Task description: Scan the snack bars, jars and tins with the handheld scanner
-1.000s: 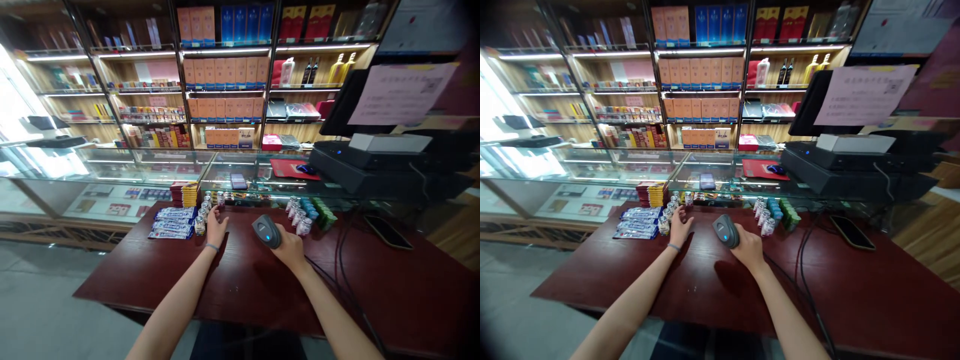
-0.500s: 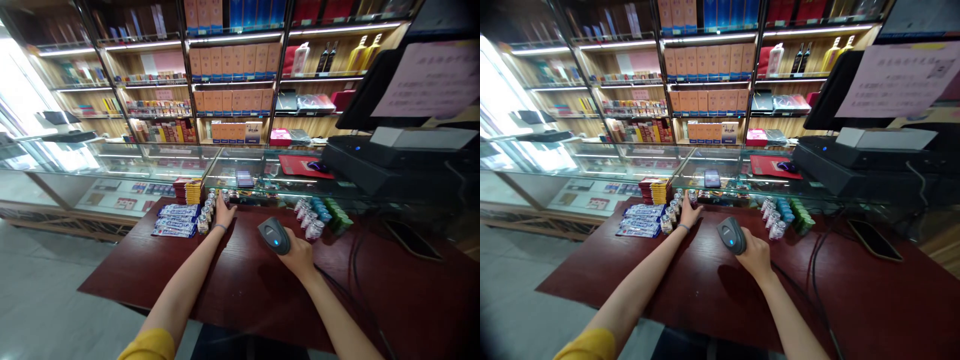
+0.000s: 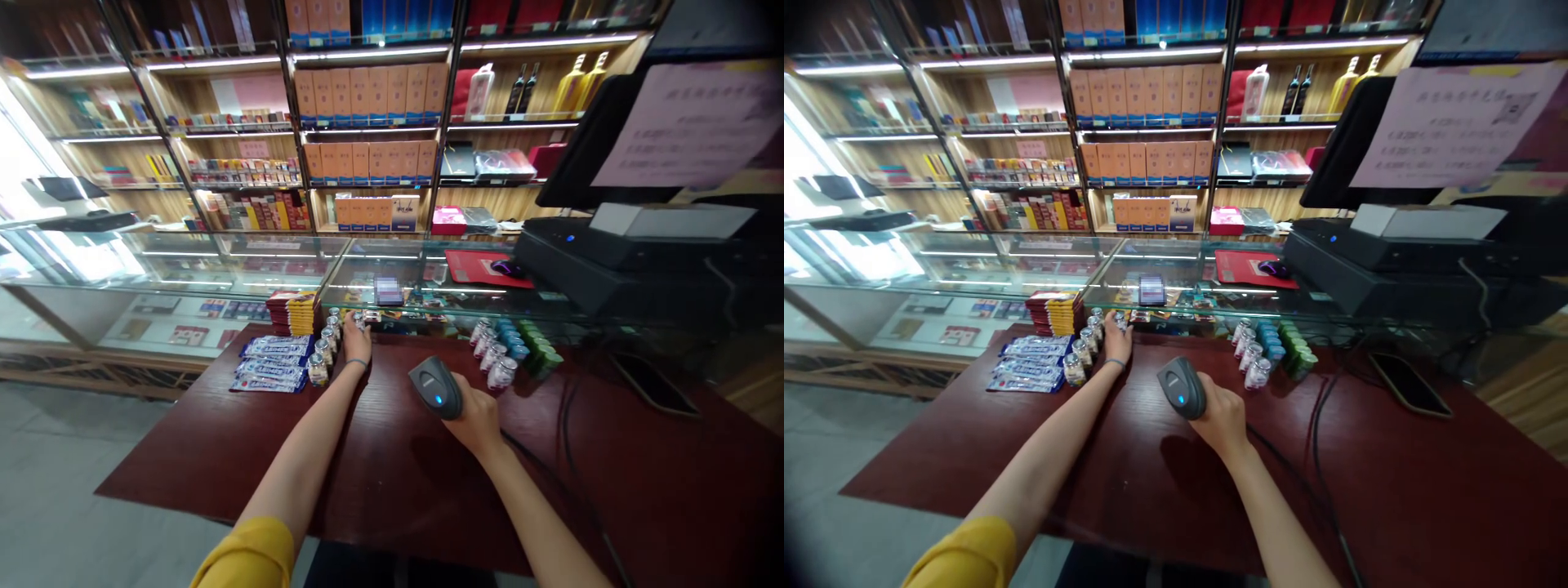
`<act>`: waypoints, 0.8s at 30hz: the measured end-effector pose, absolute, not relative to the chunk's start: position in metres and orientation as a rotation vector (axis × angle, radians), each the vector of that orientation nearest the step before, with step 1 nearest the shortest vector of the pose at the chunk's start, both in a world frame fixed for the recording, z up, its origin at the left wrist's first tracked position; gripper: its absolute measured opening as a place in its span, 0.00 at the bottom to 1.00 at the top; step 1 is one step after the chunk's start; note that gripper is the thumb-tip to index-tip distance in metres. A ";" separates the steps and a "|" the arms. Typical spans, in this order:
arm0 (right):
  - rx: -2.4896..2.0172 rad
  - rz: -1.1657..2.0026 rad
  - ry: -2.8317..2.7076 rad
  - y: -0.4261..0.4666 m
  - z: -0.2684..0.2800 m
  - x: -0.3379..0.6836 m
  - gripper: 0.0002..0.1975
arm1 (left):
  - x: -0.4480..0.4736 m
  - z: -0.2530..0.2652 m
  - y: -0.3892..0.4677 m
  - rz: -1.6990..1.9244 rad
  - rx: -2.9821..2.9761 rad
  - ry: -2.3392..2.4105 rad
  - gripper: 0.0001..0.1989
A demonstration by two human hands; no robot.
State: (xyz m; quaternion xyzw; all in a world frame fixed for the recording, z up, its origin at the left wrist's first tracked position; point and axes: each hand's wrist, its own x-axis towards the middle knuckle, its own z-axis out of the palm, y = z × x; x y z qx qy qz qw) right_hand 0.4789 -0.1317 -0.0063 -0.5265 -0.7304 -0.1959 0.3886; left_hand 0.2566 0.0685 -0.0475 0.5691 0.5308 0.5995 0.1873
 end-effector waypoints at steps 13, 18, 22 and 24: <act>-1.426 -0.500 -1.777 -0.139 -0.014 0.480 0.19 | 0.238 -0.018 -0.014 1.249 0.809 0.666 0.33; -1.471 -0.482 -1.882 -0.141 -0.015 0.483 0.21 | 0.226 -0.025 -0.027 1.152 0.764 0.620 0.28; -1.476 -0.422 -2.112 -0.143 -0.014 0.479 0.23 | 0.224 -0.028 -0.024 1.143 0.731 0.636 0.29; -1.441 -0.387 -2.200 -0.144 -0.015 0.475 0.26 | 0.224 -0.029 -0.022 1.147 0.723 0.635 0.30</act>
